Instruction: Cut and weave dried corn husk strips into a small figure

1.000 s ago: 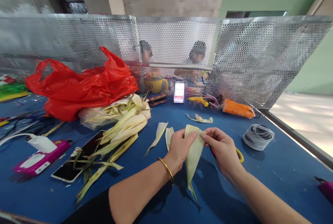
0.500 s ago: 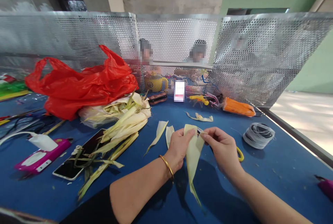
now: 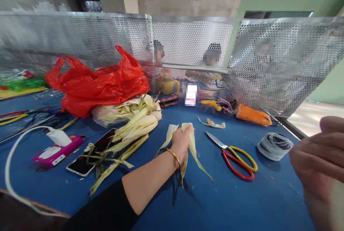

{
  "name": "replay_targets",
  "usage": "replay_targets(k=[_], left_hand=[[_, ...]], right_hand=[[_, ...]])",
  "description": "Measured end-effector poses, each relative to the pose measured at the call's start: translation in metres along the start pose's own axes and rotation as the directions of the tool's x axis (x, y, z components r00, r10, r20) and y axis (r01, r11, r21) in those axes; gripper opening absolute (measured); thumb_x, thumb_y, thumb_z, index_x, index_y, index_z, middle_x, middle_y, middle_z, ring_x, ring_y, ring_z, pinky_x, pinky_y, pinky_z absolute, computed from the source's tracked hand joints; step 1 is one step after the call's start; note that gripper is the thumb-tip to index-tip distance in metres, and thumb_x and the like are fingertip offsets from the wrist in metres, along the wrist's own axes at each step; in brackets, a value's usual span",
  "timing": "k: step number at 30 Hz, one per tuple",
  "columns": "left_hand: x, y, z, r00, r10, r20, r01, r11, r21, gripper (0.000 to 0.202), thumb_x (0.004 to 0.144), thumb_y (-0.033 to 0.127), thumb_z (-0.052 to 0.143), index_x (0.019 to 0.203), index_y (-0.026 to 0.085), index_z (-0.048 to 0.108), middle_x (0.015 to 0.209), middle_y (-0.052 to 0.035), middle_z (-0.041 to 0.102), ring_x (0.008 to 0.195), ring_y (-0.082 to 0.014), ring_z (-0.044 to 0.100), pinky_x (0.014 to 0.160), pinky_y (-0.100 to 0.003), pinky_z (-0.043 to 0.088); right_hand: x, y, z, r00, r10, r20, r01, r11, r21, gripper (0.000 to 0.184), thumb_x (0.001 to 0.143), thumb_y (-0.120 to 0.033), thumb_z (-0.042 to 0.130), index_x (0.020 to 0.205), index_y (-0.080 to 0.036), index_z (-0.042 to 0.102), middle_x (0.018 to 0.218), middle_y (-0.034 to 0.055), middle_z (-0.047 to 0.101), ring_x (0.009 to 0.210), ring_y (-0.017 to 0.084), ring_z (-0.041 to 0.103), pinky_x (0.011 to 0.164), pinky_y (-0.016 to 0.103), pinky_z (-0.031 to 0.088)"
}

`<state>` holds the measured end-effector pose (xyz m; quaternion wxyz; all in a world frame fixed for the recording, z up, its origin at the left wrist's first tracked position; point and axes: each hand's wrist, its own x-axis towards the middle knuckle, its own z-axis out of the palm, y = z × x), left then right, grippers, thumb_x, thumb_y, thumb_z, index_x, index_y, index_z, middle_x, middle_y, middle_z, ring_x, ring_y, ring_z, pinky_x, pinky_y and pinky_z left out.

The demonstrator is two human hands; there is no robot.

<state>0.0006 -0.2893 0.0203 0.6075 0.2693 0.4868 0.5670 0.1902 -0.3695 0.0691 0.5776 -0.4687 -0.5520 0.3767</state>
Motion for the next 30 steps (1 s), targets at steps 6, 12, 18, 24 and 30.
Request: replay_targets(k=[6,12,18,24,30], left_hand=[[-0.029,0.001,0.008,0.968,0.0,0.251,-0.036,0.99,0.137,0.029,0.068,0.043,0.07,0.072,0.015,0.065,0.055,0.0019,0.054,0.048,-0.0093,0.045,0.048,-0.022,0.034],[-0.046,-0.006,0.01,0.866,0.1,0.49,-0.271,0.917,0.292,0.031,0.072,0.044,0.067,0.076,0.014,0.066,0.062,0.0028,0.052,0.056,-0.009,0.04,0.051,-0.021,0.031],[-0.039,-0.004,0.008,0.878,0.075,0.472,-0.245,0.918,0.311,0.036,0.072,0.051,0.065,0.067,0.016,0.06,0.056,0.0043,0.046,0.051,-0.0088,0.038,0.047,-0.021,0.028],[-0.038,-0.001,0.008,0.912,0.065,0.406,-0.193,0.939,0.284,0.029,0.069,0.044,0.066,0.063,0.017,0.059,0.056,0.0031,0.05,0.05,-0.0092,0.041,0.044,-0.021,0.03],[-0.039,0.0,0.008,0.916,0.039,0.398,-0.162,0.947,0.279,0.027,0.069,0.042,0.064,0.061,0.017,0.061,0.053,0.0039,0.048,0.047,-0.008,0.036,0.045,-0.022,0.026]], right_hand=[[0.011,0.013,0.023,0.994,0.107,-0.011,-0.107,0.994,0.006,0.042,0.059,-0.054,0.076,0.079,-0.019,0.068,0.046,-0.0042,0.047,0.044,0.012,0.043,0.041,0.025,0.03],[0.018,0.025,0.044,0.944,0.329,0.019,-0.33,0.942,0.057,0.041,0.059,-0.052,0.077,0.076,-0.017,0.064,0.043,-0.0101,0.034,0.037,0.005,0.025,0.037,0.021,0.016],[0.017,0.024,0.043,0.952,0.301,0.049,-0.301,0.953,-0.017,0.034,0.065,-0.049,0.074,0.07,-0.019,0.059,0.044,-0.0097,0.033,0.04,0.005,0.023,0.038,0.021,0.014],[0.019,0.024,0.038,0.988,0.137,0.073,-0.112,0.955,-0.273,0.03,0.069,-0.046,0.071,0.069,-0.018,0.063,0.051,-0.0052,0.044,0.048,0.008,0.031,0.043,0.022,0.023],[0.019,0.025,0.037,0.988,0.131,0.08,-0.103,0.952,-0.289,0.027,0.068,-0.044,0.071,0.069,-0.018,0.062,0.058,-0.0026,0.054,0.056,0.012,0.043,0.052,0.024,0.033]])
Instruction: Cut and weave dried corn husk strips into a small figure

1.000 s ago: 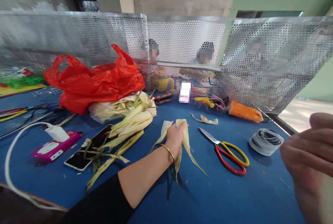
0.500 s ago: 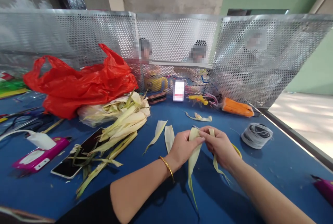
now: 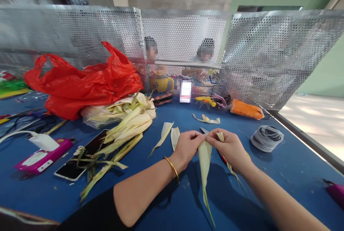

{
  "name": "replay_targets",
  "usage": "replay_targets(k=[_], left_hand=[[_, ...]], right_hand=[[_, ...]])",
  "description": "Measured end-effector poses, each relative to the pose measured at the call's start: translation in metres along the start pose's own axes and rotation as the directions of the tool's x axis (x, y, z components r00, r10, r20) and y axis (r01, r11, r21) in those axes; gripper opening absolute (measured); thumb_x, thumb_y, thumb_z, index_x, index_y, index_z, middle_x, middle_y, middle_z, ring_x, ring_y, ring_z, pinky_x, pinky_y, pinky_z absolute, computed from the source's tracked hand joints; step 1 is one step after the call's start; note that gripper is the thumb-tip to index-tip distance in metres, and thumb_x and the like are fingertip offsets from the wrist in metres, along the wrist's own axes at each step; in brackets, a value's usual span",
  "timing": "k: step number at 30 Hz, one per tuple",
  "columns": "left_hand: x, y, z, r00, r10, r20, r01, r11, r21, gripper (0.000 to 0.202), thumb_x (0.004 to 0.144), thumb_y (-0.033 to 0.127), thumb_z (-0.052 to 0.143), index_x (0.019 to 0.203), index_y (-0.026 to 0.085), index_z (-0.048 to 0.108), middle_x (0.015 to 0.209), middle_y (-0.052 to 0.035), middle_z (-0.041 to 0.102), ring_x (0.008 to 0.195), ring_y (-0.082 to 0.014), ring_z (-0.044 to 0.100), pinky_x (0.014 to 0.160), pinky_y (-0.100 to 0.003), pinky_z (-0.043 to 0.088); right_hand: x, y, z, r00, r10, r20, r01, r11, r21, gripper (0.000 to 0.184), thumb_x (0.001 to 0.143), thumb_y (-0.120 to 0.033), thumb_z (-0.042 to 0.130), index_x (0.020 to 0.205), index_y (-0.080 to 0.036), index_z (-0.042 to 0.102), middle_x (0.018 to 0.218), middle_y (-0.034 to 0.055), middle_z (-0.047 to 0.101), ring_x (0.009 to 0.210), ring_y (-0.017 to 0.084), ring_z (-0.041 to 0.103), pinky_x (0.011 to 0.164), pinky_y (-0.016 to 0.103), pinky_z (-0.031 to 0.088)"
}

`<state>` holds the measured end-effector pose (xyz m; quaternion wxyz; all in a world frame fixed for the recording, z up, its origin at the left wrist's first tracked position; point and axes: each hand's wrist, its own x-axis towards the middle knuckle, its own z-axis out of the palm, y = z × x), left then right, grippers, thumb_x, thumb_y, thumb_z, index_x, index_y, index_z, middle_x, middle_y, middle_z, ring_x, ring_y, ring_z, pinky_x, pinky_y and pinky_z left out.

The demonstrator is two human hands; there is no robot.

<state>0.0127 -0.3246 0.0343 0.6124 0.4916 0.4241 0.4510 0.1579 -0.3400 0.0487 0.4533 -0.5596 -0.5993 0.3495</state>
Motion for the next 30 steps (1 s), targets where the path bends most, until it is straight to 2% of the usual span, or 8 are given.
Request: replay_targets(k=[5,11,13,17,20,25,28,30], left_hand=[[0.001,0.0,0.001,0.999,0.031,-0.014,-0.032,0.999,-0.006,0.023,0.069,0.037,0.064,0.06,0.016,0.061,0.052,0.0047,0.048,0.049,-0.007,0.035,0.049,-0.022,0.027],[-0.001,0.002,0.002,0.999,-0.032,-0.014,0.03,0.996,-0.083,0.025,0.067,0.039,0.066,0.061,0.016,0.061,0.05,0.0049,0.046,0.047,-0.0076,0.034,0.046,-0.023,0.024],[-0.001,0.002,0.002,1.0,-0.008,-0.024,0.006,0.996,-0.094,0.027,0.068,0.042,0.066,0.062,0.016,0.061,0.051,0.0046,0.047,0.048,-0.0077,0.035,0.047,-0.023,0.027],[0.0,0.0,0.001,0.999,0.032,-0.026,-0.033,0.998,-0.06,0.032,0.069,0.048,0.067,0.065,0.016,0.06,0.053,0.0048,0.048,0.049,-0.0076,0.037,0.047,-0.022,0.028],[-0.001,-0.003,0.002,1.0,0.008,0.014,-0.007,0.998,-0.058,0.037,0.071,0.053,0.064,0.068,0.017,0.059,0.054,0.0052,0.048,0.048,-0.0076,0.037,0.044,-0.021,0.026],[0.0,-0.005,0.003,0.999,-0.053,-0.002,0.052,0.987,-0.149,0.036,0.068,0.05,0.067,0.064,0.017,0.054,0.052,0.006,0.045,0.045,-0.0061,0.036,0.042,-0.02,0.027],[0.005,-0.006,0.0,0.99,-0.124,-0.072,0.104,0.968,-0.227,0.033,0.068,0.045,0.069,0.063,0.017,0.052,0.051,0.0055,0.047,0.042,-0.0053,0.037,0.041,-0.019,0.027],[0.009,-0.006,-0.004,0.981,-0.149,-0.126,0.114,0.961,-0.253,0.031,0.07,0.042,0.069,0.063,0.017,0.052,0.049,0.0047,0.048,0.041,-0.0055,0.04,0.041,-0.019,0.027]], right_hand=[[-0.002,-0.004,-0.001,0.999,-0.041,-0.032,0.037,0.994,-0.099,0.018,0.069,-0.033,0.068,0.063,-0.019,0.059,0.054,-0.0038,0.05,0.053,0.012,0.041,0.05,0.024,0.031],[-0.007,-0.009,0.0,0.952,-0.303,-0.032,0.281,0.913,-0.295,0.007,0.074,-0.027,0.063,0.069,-0.022,0.065,0.069,0.0002,0.064,0.066,0.016,0.055,0.062,0.027,0.039],[-0.007,-0.008,0.003,0.973,-0.22,-0.069,0.202,0.958,-0.205,0.01,0.073,-0.032,0.066,0.074,-0.022,0.065,0.067,-0.0005,0.062,0.06,0.015,0.053,0.058,0.026,0.039],[-0.003,-0.002,0.006,0.994,0.102,-0.027,-0.099,0.991,0.091,0.026,0.069,-0.042,0.071,0.072,-0.019,0.059,0.048,-0.0071,0.044,0.041,0.008,0.033,0.043,0.022,0.027],[-0.001,0.003,0.007,0.985,0.16,-0.061,-0.146,0.972,0.182,0.031,0.069,-0.045,0.072,0.069,-0.018,0.057,0.044,-0.0093,0.036,0.039,0.006,0.027,0.04,0.021,0.02],[-0.009,-0.004,0.002,0.98,-0.088,-0.177,0.097,0.994,0.043,0.024,0.077,-0.039,0.067,0.07,-0.018,0.058,0.051,-0.0063,0.042,0.046,0.008,0.034,0.044,0.022,0.026],[-0.019,-0.02,-0.007,0.91,-0.366,-0.196,0.356,0.93,-0.088,0.014,0.083,-0.029,0.063,0.073,-0.02,0.059,0.061,-0.0032,0.05,0.054,0.01,0.043,0.051,0.024,0.034],[-0.025,-0.033,-0.016,0.849,-0.491,-0.194,0.496,0.868,-0.022,0.011,0.084,-0.025,0.062,0.074,-0.021,0.06,0.071,-0.0004,0.056,0.066,0.014,0.052,0.06,0.026,0.04]])
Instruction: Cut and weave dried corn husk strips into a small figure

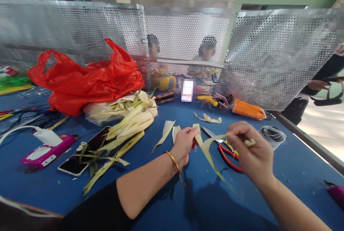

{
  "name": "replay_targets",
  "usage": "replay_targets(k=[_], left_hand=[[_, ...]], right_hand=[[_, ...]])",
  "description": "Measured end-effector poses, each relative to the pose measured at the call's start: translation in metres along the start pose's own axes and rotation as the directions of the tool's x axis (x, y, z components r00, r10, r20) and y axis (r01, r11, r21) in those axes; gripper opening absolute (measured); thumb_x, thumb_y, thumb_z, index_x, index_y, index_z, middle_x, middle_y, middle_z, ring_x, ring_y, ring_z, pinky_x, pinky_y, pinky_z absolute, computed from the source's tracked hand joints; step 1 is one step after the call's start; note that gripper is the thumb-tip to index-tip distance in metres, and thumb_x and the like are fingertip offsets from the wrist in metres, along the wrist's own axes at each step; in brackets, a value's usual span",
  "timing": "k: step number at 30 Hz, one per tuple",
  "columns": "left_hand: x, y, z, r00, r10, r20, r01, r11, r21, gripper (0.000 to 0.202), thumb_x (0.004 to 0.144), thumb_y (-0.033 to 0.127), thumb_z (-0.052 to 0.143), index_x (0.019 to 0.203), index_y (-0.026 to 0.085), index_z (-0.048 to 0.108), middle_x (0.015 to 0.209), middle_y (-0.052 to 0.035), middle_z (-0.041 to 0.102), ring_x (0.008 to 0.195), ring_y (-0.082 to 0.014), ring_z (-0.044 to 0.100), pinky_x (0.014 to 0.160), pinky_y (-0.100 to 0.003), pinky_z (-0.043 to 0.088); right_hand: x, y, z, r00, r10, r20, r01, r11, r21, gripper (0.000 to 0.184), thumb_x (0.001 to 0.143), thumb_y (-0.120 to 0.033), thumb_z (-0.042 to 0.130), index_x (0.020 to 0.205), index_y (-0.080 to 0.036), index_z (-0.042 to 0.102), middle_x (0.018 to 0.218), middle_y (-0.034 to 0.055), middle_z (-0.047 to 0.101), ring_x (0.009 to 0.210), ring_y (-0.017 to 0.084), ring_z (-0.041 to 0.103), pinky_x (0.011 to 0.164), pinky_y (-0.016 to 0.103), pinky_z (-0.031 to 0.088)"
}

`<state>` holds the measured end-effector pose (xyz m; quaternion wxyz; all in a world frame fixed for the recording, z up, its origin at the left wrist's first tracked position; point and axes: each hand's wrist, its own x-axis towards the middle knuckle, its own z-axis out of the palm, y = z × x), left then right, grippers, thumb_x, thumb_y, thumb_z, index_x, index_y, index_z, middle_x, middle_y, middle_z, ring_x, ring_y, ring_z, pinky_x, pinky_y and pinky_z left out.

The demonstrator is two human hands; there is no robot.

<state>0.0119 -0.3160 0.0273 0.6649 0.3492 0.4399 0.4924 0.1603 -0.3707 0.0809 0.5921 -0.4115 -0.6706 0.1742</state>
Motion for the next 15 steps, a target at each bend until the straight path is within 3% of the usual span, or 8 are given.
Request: replay_targets(k=[2,4,7,9,11,13,15], left_hand=[[0.006,0.002,-0.003,0.996,-0.002,-0.087,0.0,1.0,-0.018,0.029,0.072,0.038,0.068,0.063,0.016,0.052,0.047,0.0043,0.049,0.041,-0.0061,0.044,0.041,-0.018,0.029],[0.012,0.006,-0.007,0.981,-0.007,-0.195,-0.001,0.999,-0.042,0.027,0.074,0.034,0.067,0.062,0.016,0.051,0.045,0.0044,0.049,0.041,-0.0071,0.048,0.041,-0.018,0.03],[0.023,0.014,-0.013,0.939,-0.005,-0.343,-0.029,0.995,-0.093,0.023,0.077,0.027,0.064,0.062,0.015,0.051,0.044,0.0047,0.048,0.041,-0.0083,0.052,0.041,-0.018,0.031],[0.029,0.019,-0.019,0.913,0.01,-0.408,-0.066,0.99,-0.125,0.019,0.079,0.022,0.061,0.063,0.015,0.052,0.045,0.0047,0.05,0.041,-0.0083,0.053,0.042,-0.018,0.032],[0.034,0.024,-0.024,0.892,0.026,-0.45,-0.101,0.985,-0.143,0.018,0.079,0.021,0.06,0.064,0.015,0.052,0.046,0.0051,0.051,0.041,-0.0078,0.053,0.043,-0.018,0.033],[0.037,0.028,-0.028,0.878,0.046,-0.476,-0.131,0.98,-0.147,0.019,0.08,0.023,0.06,0.064,0.016,0.051,0.047,0.0055,0.051,0.042,-0.0073,0.052,0.043,-0.018,0.033],[0.041,0.031,-0.032,0.862,0.068,-0.502,-0.161,0.977,-0.143,0.02,0.079,0.024,0.06,0.064,0.016,0.051,0.047,0.0052,0.051,0.041,-0.0074,0.052,0.043,-0.018,0.033]], right_hand=[[0.005,-0.013,-0.011,0.999,-0.03,-0.017,0.033,0.983,0.18,0.009,0.084,-0.026,0.062,0.076,-0.022,0.06,0.082,0.0022,0.061,0.08,0.017,0.056,0.071,0.03,0.044],[0.011,-0.024,-0.024,0.998,0.014,-0.057,0.006,0.94,0.34,0.01,0.083,-0.031,0.064,0.077,-0.024,0.062,0.086,0.0034,0.063,0.087,0.02,0.058,0.079,0.037,0.046],[0.023,-0.036,-0.045,0.969,0.063,-0.24,0.054,0.892,0.45,0.011,0.082,-0.032,0.067,0.072,-0.026,0.065,0.078,0.0007,0.061,0.082,0.018,0.058,0.086,0.039,0.047],[0.03,-0.041,-0.058,0.918,0.085,-0.387,0.125,0.864,0.488,0.019,0.085,-0.027,0.063,0.066,-0.026,0.064,0.072,-0.0015,0.057,0.077,0.014,0.058,0.087,0.037,0.047],[0.036,-0.044,-0.07,0.877,0.16,-0.454,0.129,0.831,0.541,0.03,0.089,-0.023,0.057,0.06,-0.026,0.061,0.071,-0.0033,0.058,0.079,0.012,0.059,0.089,0.036,0.047],[0.04,-0.045,-0.08,0.848,0.251,-0.467,0.098,0.791,0.604,0.034,0.092,-0.022,0.053,0.057,-0.025,0.057,0.073,-0.0059,0.061,0.079,0.011,0.061,0.088,0.034,0.048],[0.041,-0.043,-0.089,0.837,0.324,-0.441,0.076,0.729,0.681,0.03,0.09,-0.02,0.055,0.061,-0.025,0.055,0.067,-0.0082,0.06,0.063,0.008,0.059,0.077,0.029,0.05]])
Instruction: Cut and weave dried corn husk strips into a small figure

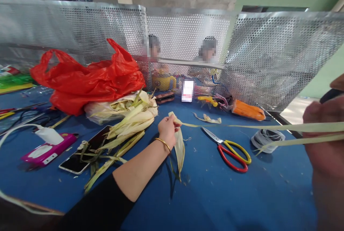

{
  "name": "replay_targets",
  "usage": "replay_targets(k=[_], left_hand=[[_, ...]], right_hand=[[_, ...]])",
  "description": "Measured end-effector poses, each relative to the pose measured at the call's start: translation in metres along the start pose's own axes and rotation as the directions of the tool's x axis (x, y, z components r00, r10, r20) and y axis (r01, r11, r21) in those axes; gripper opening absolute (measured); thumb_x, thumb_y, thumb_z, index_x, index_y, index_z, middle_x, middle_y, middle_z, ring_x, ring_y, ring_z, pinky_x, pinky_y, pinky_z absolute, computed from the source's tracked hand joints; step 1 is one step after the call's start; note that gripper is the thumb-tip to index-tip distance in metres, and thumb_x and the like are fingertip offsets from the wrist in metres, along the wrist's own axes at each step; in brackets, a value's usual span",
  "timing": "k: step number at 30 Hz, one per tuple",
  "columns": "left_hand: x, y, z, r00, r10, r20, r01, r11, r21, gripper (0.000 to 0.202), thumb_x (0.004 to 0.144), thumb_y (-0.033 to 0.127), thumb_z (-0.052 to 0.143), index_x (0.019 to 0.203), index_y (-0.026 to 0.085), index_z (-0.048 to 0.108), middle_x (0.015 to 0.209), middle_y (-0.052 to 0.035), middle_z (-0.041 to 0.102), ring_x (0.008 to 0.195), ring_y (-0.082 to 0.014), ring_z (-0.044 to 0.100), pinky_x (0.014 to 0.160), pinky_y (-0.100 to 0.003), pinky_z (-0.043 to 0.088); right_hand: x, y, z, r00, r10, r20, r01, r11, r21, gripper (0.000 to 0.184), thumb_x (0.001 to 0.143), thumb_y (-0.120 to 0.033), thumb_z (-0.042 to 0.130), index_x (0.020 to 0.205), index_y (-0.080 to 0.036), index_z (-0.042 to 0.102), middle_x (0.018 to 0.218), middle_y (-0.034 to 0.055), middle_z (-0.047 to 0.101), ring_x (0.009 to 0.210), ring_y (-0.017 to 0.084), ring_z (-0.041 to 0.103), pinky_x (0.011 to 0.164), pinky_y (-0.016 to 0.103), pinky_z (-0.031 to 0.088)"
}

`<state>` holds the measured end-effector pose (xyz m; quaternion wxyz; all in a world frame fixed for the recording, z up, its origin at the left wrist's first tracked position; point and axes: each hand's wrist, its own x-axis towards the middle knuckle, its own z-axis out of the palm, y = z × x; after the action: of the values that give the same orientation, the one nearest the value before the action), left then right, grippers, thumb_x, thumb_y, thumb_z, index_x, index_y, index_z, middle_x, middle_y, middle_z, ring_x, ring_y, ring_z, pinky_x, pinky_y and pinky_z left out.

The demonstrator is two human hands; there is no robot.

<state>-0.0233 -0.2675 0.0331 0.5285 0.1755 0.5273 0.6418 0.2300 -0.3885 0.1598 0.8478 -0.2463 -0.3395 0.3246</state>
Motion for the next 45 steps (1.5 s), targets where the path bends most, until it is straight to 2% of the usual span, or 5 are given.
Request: replay_targets(k=[19,29,36,40,45], left_hand=[[-0.069,-0.019,0.002,0.726,0.005,0.687,-0.19,0.962,0.194,0.035,0.068,0.05,0.07,0.064,0.016,0.062,0.05,0.0047,0.049,0.041,-0.0063,0.039,0.038,-0.019,0.03],[-0.085,-0.031,-0.002,0.645,-0.093,0.759,-0.293,0.886,0.358,0.03,0.064,0.022,0.074,0.093,0.018,0.065,0.088,-0.0043,0.065,0.06,-0.0116,0.053,0.055,-0.022,0.041],[-0.092,-0.029,-0.01,0.311,-0.293,0.904,-0.421,0.811,0.407,0.038,0.09,0.043,0.041,0.068,0.02,0.062,0.056,0.0012,0.052,0.053,-0.012,0.045,0.055,-0.021,0.035],[-0.093,-0.028,-0.01,0.311,-0.374,0.874,-0.432,0.763,0.48,0.033,0.087,0.031,0.044,0.058,0.02,0.054,0.053,0.0025,0.046,0.049,-0.0103,0.041,0.051,-0.02,0.031],[-0.084,-0.029,-0.005,0.616,-0.143,0.774,-0.413,0.778,0.473,0.022,0.084,0.028,0.047,0.072,0.02,0.064,0.066,-0.002,0.062,0.054,-0.0129,0.053,0.053,-0.023,0.038]], right_hand=[[-0.057,0.106,0.006,0.655,0.747,0.114,-0.541,0.569,-0.619,0.044,0.069,-0.044,0.076,0.101,-0.016,0.065,0.045,-0.0121,0.025,0.039,0.003,0.017,0.038,0.02,0.011],[-0.059,0.12,0.002,0.814,0.581,0.001,-0.557,0.782,-0.281,0.027,0.07,-0.041,0.076,0.07,-0.019,0.061,0.072,0.0001,0.06,0.063,0.012,0.055,0.054,0.022,0.047],[-0.035,0.101,0.002,0.758,0.647,0.082,-0.635,0.761,-0.131,0.02,0.077,-0.028,0.067,0.068,-0.021,0.05,0.051,-0.0094,0.034,0.038,0.005,0.032,0.038,0.018,0.033],[0.014,0.06,-0.016,0.977,0.198,-0.075,-0.208,0.966,-0.156,0.025,0.083,-0.018,0.055,0.06,-0.02,0.044,0.047,-0.01,0.025,0.037,0.005,0.017,0.035,0.02,0.014],[0.039,0.03,-0.023,0.932,-0.25,-0.262,0.118,0.894,-0.431,0.022,0.08,-0.024,0.062,0.061,-0.022,0.051,0.043,-0.0106,0.025,0.035,0.005,0.016,0.036,0.025,0.009]])
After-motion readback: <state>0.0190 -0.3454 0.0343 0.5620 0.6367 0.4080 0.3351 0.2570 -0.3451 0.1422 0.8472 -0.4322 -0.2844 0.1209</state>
